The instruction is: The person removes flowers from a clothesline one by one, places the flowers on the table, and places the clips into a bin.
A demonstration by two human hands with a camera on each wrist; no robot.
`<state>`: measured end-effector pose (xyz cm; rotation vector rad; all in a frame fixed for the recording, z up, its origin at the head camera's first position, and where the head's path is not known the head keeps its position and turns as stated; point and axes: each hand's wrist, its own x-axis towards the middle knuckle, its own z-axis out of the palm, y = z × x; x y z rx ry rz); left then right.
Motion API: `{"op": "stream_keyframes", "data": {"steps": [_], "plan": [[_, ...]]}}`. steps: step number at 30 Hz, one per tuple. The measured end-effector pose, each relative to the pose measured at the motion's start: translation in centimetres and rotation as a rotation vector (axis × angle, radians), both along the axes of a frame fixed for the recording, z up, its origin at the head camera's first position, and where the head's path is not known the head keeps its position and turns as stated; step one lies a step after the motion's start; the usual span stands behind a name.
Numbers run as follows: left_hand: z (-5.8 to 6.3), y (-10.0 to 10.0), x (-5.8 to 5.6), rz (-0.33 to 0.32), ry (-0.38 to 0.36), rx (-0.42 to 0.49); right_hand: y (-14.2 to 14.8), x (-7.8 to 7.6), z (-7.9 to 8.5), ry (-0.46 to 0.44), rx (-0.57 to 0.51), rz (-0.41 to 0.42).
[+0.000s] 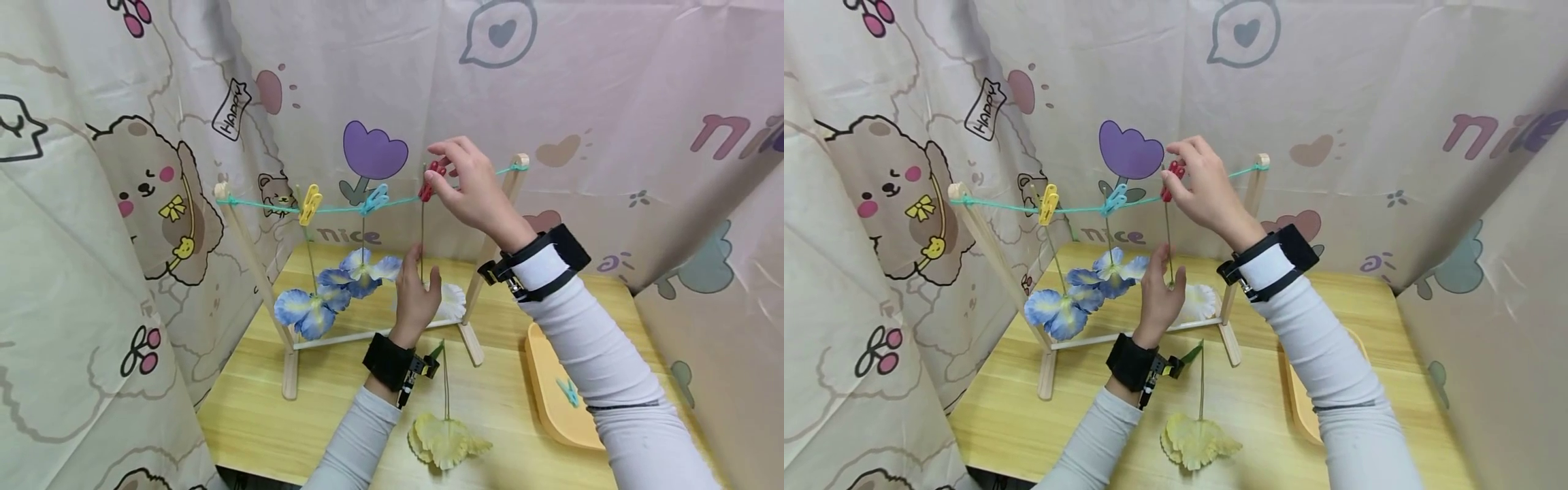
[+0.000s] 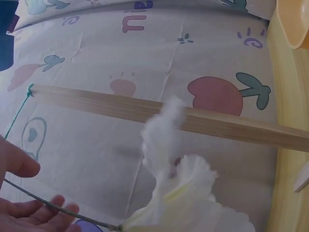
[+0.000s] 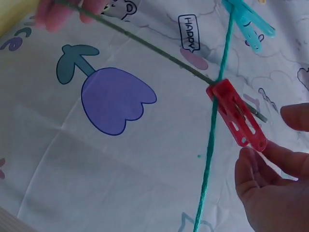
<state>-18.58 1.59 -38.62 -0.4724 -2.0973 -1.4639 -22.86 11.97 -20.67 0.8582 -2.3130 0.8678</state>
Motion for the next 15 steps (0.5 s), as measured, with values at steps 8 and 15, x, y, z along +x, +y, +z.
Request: {"op": "stream_keyframes", "data": {"steps": [8,15], "plan": [[-0.4,-0.1,-0.1,-0.061,0.004,0.055,0.4,-0.3,-0.2,-0.054,0.041,-0.024],[-0.8,0.0,-0.2,-0.071,-0.023,0.060,1.4,-0.1,-0.4,-0.230,-0.009,0.001]]}}
